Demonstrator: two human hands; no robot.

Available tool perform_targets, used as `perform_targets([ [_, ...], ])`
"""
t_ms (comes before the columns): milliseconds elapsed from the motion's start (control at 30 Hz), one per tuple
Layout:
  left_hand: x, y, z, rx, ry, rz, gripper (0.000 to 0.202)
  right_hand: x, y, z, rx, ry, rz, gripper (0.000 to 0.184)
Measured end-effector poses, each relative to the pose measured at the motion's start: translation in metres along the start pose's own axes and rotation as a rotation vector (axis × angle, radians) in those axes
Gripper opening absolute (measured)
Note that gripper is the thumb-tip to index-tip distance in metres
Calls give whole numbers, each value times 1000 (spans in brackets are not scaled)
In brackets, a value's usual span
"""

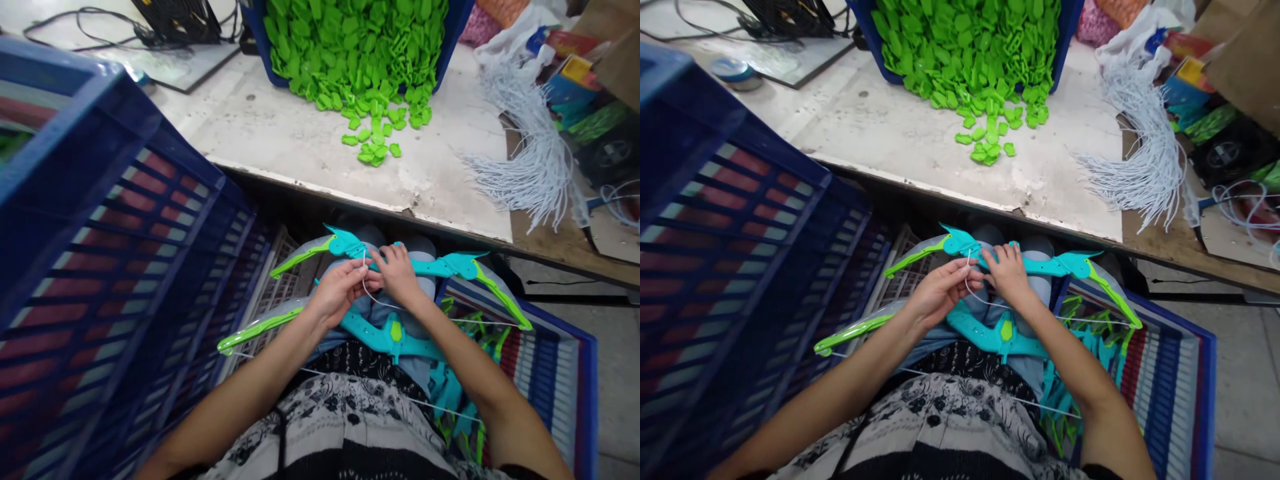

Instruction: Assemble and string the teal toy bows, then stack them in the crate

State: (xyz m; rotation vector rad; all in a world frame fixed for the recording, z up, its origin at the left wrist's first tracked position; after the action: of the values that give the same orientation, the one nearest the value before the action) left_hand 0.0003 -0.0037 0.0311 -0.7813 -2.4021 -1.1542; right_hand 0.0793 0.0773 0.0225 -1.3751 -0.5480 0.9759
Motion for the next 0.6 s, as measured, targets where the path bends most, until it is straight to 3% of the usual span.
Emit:
perform_targets([
  [100, 10, 3, -16, -83, 37, 71, 33, -3, 13, 17, -158, -31, -96, 47],
  [200, 29, -5, -29, -51, 155, 150, 36, 4, 3, 18, -248, -38, -24, 58],
  [333, 66, -45, -39, 237, 393, 169, 35, 27, -9, 4, -380, -11, 206, 58],
  [467, 109, -86, -45, 551, 604, 243, 33, 48, -4, -8, -450, 113, 401, 58],
  [600, 146, -81, -31, 565, 701, 487, 24, 41, 1, -10, -464, 90, 515, 56],
])
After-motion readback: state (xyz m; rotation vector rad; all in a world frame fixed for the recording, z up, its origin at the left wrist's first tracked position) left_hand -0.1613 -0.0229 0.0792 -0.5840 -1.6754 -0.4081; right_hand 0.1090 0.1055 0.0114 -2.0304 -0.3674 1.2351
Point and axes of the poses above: each hand's wrist, its own z-axis towards the middle knuckle, its own y-axis out of the palm, x = y × z, the point moved 8 cm from there along z, towards the middle knuckle, and after that the axes turned 1 degree about -y, right-handed, at the moved point
